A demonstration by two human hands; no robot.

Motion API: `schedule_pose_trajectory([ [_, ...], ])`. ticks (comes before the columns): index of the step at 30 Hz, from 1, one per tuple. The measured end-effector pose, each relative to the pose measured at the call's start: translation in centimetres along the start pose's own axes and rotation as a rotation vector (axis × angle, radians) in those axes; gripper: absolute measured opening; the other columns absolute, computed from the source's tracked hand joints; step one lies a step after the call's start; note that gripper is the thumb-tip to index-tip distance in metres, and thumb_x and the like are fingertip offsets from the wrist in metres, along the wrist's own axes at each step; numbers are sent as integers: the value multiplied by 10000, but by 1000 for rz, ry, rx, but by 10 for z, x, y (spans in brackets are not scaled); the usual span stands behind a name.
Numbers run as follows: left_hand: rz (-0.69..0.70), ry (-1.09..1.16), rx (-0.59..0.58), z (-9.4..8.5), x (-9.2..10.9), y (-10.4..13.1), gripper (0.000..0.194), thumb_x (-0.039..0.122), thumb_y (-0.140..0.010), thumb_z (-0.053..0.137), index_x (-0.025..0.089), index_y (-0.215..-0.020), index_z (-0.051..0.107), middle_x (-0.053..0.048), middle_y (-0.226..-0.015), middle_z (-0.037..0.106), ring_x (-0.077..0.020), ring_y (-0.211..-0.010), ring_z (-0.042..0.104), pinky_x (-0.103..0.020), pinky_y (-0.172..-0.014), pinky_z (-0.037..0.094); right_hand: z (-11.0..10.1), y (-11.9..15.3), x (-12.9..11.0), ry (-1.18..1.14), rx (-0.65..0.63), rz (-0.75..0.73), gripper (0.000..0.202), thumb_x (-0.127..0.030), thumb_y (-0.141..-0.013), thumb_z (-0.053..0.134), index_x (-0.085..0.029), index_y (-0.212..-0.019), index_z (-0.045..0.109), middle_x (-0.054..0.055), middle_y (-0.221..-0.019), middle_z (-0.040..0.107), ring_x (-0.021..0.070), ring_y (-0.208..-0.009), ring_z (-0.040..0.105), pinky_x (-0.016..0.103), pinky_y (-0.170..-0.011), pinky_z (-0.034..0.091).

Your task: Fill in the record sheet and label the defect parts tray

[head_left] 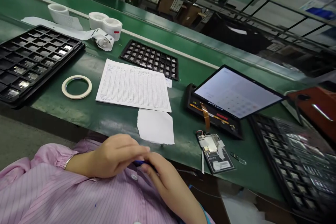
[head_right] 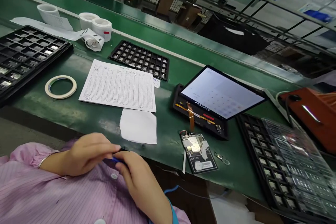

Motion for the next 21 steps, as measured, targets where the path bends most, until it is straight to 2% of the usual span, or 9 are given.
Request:
schedule_pose_trajectory([
  [2, -177, 109, 240, -11, -6, -2, 308, 211, -959, 409, 185, -1239, 532, -62, -941, 638, -128, -828, 591, -252, -745, 496, -15, 1, 0, -188, 244, -56, 246, -291, -926, 496, -300, -1144, 610, 24, -938, 645, 166, -888, 609, 315, -843, 493],
  [4, -383, 225, 274, -7, -14, -4, 312, 273, -966, 408, 204, -1248, 522, -67, -1020, 626, -134, -880, 588, -257, -771, 494, -27, 4, 2, -424, 493, -133, 247, -291, -938, 476, -309, -1157, 590, 10, -869, 622, 153, -888, 611, 320, -874, 491],
  [7, -541, 407, -160, 27, -13, -10, 380, 322, -927, 506, 220, -1291, 472, -59, -1088, 624, -144, -883, 600, -248, -725, 499, -24, 3, 3, -644, 566, -192, 159, -285, -924, 504, -297, -1043, 608, 28, -950, 645, 193, -1052, 601, 404, -955, 462],
  [9, -537, 410, -368, 42, -8, -10, 330, 322, -927, 505, 219, -1240, 505, -36, -1024, 636, -140, -829, 595, -242, -687, 484, -19, 4, 1, -587, 545, -197, 85, -278, -883, 575, -273, -950, 627, 51, -1089, 632, 222, -1143, 559, 415, -962, 451],
  [11, -464, 242, -426, 47, -6, -10, 238, 300, -947, 450, 200, -1136, 556, -34, -952, 627, -154, -829, 577, -267, -716, 468, -16, 8, -2, -396, 545, -205, 48, -263, -820, 658, -243, -863, 649, 56, -1054, 622, 210, -1058, 579, 349, -880, 474],
  [13, -343, 20, -484, 51, -2, -8, 222, 270, -959, 393, 171, -1055, 566, -55, -929, 609, -181, -851, 563, -300, -737, 454, -12, 12, -4, -237, 495, -198, 78, -268, -797, 680, -215, -763, 635, 25, -814, 603, 154, -784, 587, 266, -684, 469],
  [15, -261, -107, -591, 58, 1, -4, 208, 268, -956, 377, 156, -1001, 547, -62, -890, 603, -191, -795, 564, -302, -682, 444, -5, 12, -6, -197, 406, -159, 199, -318, -850, 610, -201, -691, 590, -18, -601, 512, 110, -557, 490, 234, -525, 393],
  [19, -251, -93, -773, 61, 4, 4, 202, 344, -950, 411, 170, -914, 509, -33, -817, 633, -170, -653, 575, -266, -548, 379, 5, 11, -8, -271, 315, -23, 289, -402, -912, 490, -209, -730, 606, -2, -612, 552, 116, -539, 498, 242, -492, 389],
  [21, -269, -13, -819, 51, 3, 6, 234, 375, -956, 392, 177, -914, 510, -17, -769, 629, -152, -606, 559, -256, -522, 347, -8, 20, -9, -252, 374, 9, 256, -426, -880, 533, -237, -741, 636, 12, -643, 582, 134, -538, 518, 264, -472, 395],
])
Point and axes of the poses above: each hand's wrist, its own y-axis away from the middle knuckle, its own z-axis out of the palm, x = y × z, the point moved 5 cm from there along -y, towards the middle knuckle
